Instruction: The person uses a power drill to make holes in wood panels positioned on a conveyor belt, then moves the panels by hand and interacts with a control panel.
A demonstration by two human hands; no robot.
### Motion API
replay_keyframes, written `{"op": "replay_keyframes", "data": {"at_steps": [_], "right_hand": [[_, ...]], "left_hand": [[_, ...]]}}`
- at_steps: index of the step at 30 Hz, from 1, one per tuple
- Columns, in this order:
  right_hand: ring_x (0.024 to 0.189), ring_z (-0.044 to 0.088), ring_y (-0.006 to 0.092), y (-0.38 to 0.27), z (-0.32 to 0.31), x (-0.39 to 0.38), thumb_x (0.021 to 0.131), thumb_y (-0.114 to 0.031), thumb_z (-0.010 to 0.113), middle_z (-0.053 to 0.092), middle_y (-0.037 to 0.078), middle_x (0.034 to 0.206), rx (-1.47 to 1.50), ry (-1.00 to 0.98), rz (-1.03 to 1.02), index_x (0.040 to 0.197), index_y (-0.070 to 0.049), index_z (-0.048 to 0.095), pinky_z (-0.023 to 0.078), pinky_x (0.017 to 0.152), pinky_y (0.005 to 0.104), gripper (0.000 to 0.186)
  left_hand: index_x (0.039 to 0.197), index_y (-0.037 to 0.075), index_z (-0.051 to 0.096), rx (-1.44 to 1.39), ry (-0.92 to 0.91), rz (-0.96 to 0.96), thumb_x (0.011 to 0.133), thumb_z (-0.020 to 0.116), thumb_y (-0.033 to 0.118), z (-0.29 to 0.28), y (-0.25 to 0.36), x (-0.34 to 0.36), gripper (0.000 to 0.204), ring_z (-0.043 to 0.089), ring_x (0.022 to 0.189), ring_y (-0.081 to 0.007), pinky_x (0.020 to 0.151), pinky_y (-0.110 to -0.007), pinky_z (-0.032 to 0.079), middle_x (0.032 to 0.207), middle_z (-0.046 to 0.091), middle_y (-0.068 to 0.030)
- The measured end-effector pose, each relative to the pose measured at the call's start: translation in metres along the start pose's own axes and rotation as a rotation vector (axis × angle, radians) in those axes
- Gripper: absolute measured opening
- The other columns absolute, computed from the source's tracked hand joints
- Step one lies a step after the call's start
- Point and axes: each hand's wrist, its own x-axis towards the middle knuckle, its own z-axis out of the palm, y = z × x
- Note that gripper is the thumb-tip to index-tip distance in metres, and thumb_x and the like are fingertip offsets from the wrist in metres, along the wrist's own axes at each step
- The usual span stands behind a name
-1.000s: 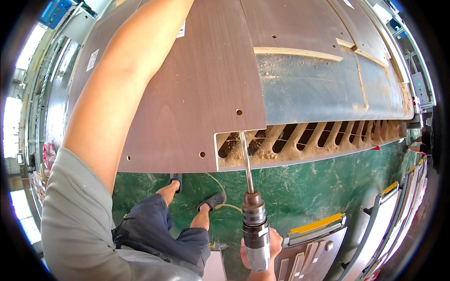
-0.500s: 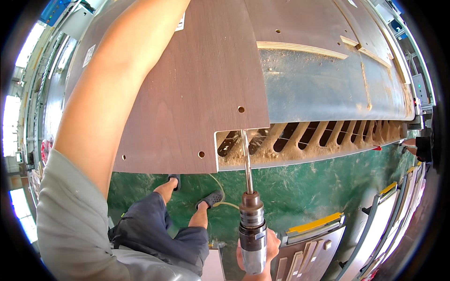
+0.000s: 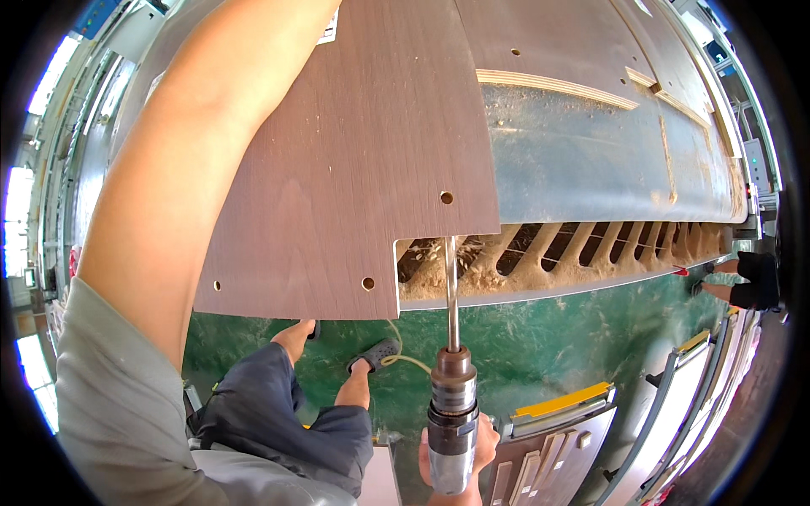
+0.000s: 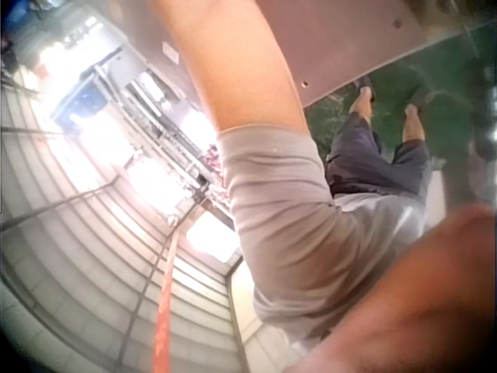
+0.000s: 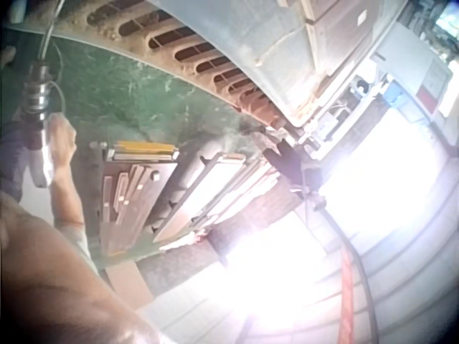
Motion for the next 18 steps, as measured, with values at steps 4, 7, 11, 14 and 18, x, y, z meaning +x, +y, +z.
{"op": "replay_keyframes", "data": {"at_steps": [4,7,11,14,18], "right_hand": [[0.059,0.057,0.0297,-0.012,-0.001,0.007,0.062,-0.017,0.071,0.06,0.008,0.069,-0.013,-0.032,0.107,0.075,-0.007,0.063,0.047,0.06,0.0359,0.018],[0.057,0.057,0.0281,-0.009,0.001,0.003,0.062,-0.018,0.072,0.06,0.007,0.068,0.034,-0.029,0.085,0.076,-0.007,0.063,0.047,0.059,0.0356,0.02],[0.055,0.056,0.0264,0.001,0.007,0.0,0.064,-0.017,0.072,0.059,0.007,0.067,0.021,-0.001,0.119,0.076,-0.006,0.062,0.045,0.054,0.034,0.019],[0.055,0.056,0.0265,0.0,0.006,0.0,0.064,-0.016,0.072,0.06,0.008,0.069,0.076,0.034,0.189,0.076,-0.006,0.062,0.044,0.053,0.033,0.018],[0.056,0.055,0.0277,0.009,0.001,-0.002,0.063,-0.015,0.072,0.06,0.008,0.071,0.009,-0.016,-0.012,0.076,-0.006,0.062,0.044,0.054,0.0334,0.019]], "left_hand": [[0.114,-0.01,0.066,-0.022,-0.032,0.012,0.065,0.059,0.088,0.0,-0.001,0.0,0.11,0.057,0.12,-0.04,0.105,-0.042,0.044,0.123,0.061,-0.0321],[0.115,-0.011,0.065,-0.04,-0.002,0.01,0.065,0.06,0.087,0.004,-0.006,0.0,0.111,0.056,0.122,-0.0404,0.106,-0.042,0.043,0.125,0.059,-0.0321],[0.117,-0.012,0.064,-0.037,0.023,0.002,0.065,0.061,0.086,0.005,-0.002,-0.001,0.111,0.054,0.125,-0.0403,0.107,-0.042,0.042,0.128,0.058,-0.0318],[0.117,-0.012,0.064,-0.047,-0.03,0.005,0.065,0.061,0.086,0.001,-0.001,0.001,0.111,0.054,0.125,-0.0404,0.107,-0.042,0.042,0.129,0.057,-0.0318],[0.117,-0.012,0.064,-0.009,0.016,0.003,0.065,0.06,0.087,0.002,-0.003,0.001,0.111,0.056,0.123,-0.0399,0.106,-0.042,0.043,0.127,0.058,-0.0319]]}}
